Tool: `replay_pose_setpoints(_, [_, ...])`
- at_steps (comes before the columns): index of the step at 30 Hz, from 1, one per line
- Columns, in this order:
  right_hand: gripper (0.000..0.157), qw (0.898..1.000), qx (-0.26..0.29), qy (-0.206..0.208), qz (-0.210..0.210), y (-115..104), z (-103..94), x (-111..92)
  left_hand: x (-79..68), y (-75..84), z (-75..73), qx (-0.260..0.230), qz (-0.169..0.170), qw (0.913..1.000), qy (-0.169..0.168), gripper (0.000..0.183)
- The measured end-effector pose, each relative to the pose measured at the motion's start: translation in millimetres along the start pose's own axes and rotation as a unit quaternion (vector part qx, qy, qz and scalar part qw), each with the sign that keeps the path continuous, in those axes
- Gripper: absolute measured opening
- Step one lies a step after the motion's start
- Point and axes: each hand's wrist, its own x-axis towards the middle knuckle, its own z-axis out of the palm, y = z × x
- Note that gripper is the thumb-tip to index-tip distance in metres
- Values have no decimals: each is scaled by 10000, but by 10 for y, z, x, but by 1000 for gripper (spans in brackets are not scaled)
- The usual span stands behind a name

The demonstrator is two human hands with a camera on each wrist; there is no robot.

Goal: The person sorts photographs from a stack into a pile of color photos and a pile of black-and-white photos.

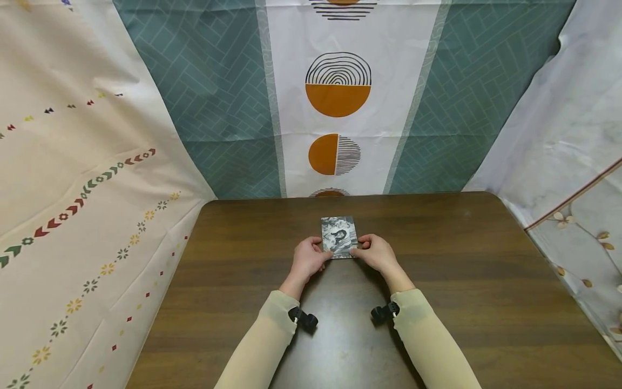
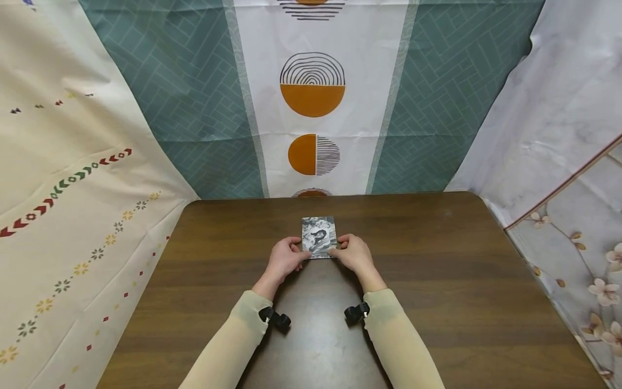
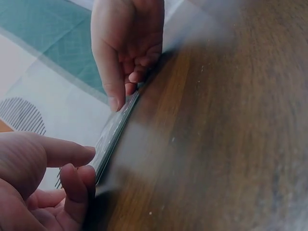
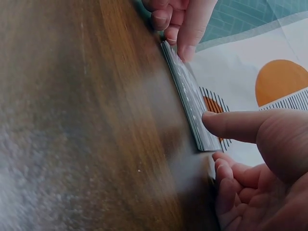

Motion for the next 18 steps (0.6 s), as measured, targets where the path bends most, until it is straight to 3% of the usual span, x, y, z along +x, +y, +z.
replay_pose_setpoints(18, [55, 9998, 155, -146, -56, 4, 22, -24, 1, -19, 14, 234, 84, 9997, 47, 59])
